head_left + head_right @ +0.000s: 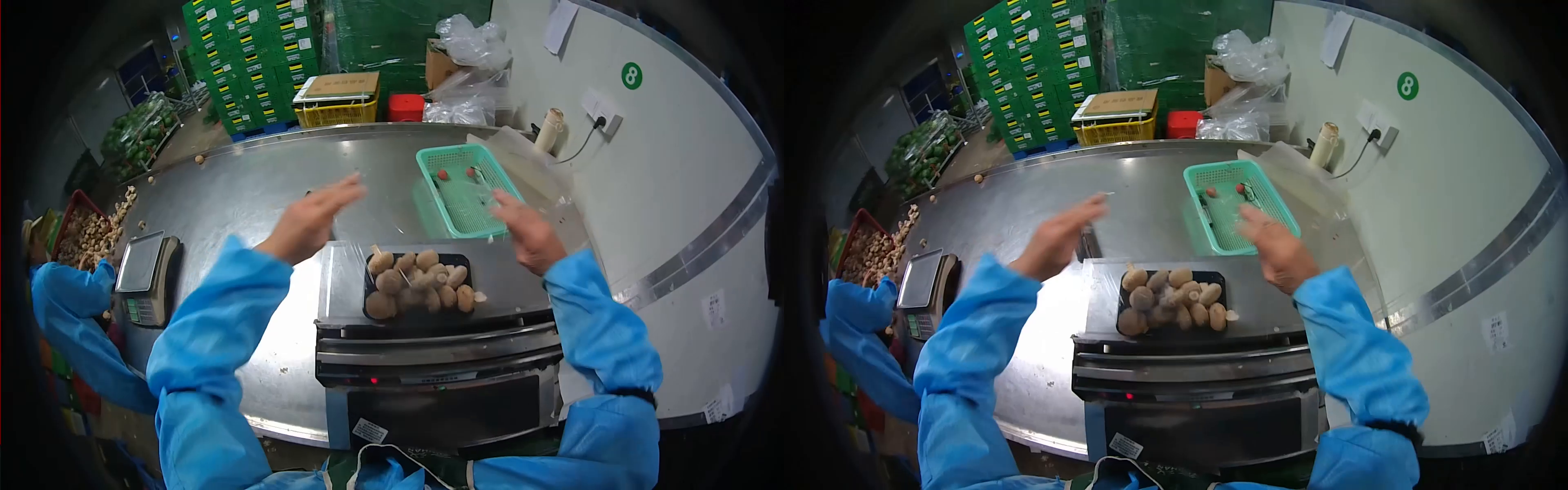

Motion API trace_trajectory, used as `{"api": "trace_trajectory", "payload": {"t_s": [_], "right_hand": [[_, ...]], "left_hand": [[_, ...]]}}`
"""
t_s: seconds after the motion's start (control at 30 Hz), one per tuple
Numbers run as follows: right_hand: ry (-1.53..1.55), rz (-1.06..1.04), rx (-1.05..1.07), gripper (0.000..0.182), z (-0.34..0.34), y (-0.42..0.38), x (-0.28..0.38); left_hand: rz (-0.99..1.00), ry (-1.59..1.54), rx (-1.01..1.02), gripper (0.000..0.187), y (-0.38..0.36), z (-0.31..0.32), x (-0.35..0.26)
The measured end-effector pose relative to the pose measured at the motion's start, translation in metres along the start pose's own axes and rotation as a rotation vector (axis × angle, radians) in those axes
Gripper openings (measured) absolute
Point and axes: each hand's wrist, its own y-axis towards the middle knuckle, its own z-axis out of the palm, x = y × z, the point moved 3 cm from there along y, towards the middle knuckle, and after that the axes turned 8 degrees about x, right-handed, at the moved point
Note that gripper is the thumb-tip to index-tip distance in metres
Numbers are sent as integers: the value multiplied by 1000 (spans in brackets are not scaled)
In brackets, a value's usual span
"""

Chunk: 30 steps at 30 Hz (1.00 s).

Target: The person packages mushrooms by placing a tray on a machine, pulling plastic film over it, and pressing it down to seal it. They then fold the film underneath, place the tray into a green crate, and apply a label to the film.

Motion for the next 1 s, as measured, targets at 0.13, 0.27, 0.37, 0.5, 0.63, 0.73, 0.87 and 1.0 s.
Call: {"api": "trace_trajectory", "payload": {"t_s": [0.13, 0.27, 0.37, 0.5, 0.63, 0.73, 0.87, 1.0], "right_hand": [[-356, -120, 282, 64, 79, 3, -52], [-155, 38, 418, 64, 122, -18, -53], [2, 193, 372, 59, 133, -27, -43], [264, 306, 286, 40, 129, -49, -15], [1302, 802, 122, 28, 93, -60, 30], [1644, 1004, 202, 27, 77, -93, 59], [1562, 1320, 387, 24, 77, -166, 139], [1788, 1525, 340, 23, 124, -237, 179]], "left_hand": [[-4, 281, 467, 67, -22, 103, 72], [-276, 1, 507, 51, -38, 138, 67], [-277, -24, 460, 44, -39, 139, 57], [-181, -319, 318, 40, -65, 147, 36], [-950, -1464, 245, 39, -80, 106, -31], [-1327, -1638, 222, 30, -112, 94, -80], [-1388, -1857, 266, 33, -194, 114, -153], [-1596, -1842, 94, 33, -255, 166, -202]]}}
